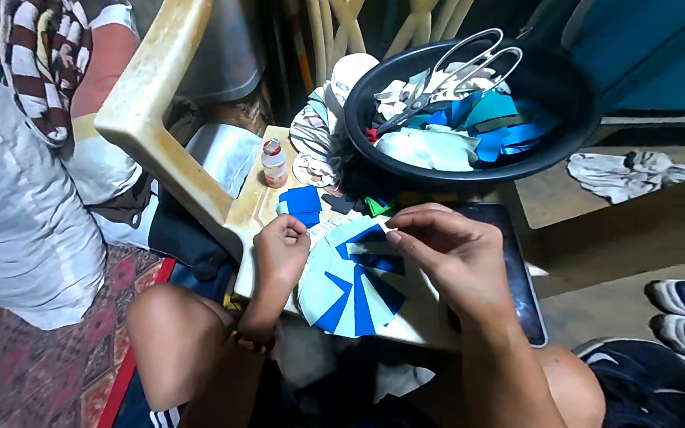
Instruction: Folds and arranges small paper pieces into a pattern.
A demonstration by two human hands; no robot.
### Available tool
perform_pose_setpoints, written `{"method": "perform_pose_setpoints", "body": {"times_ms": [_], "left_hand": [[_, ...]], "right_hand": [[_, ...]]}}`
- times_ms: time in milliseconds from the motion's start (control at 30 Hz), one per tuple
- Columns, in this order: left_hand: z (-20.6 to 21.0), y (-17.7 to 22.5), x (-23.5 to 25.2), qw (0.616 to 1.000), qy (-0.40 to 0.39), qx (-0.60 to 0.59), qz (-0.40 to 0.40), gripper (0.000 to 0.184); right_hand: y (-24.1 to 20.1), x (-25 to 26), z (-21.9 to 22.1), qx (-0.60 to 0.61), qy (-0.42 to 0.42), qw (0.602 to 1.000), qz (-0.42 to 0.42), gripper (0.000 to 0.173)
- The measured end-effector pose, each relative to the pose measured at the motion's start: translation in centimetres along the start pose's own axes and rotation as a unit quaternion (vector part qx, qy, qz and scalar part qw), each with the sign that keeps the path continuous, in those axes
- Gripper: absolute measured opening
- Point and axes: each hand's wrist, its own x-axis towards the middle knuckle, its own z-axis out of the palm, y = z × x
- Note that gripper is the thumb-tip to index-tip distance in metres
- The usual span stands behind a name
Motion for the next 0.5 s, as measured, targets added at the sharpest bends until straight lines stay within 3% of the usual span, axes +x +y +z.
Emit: {"method": "perform_pose_setpoints", "body": {"times_ms": [233,367,500], "left_hand": [[0.4,-0.4,-0.1,0.999,0.037,-0.019,0.004,0.006],[0.7,-1.2,-1.0,0.996,0.077,-0.047,0.016,0.006],[0.7,-1.5,-1.4,0.996,0.066,-0.008,0.051,0.003]], "right_hand": [[0.2,-0.2,0.4,-0.055,-0.038,0.998,-0.018,0.008],[-0.2,-0.6,0.9,-0.135,-0.116,0.983,-0.043,0.010],[-0.8,-0.8,1.4,-0.189,-0.216,0.958,-0.021,0.010]]}}
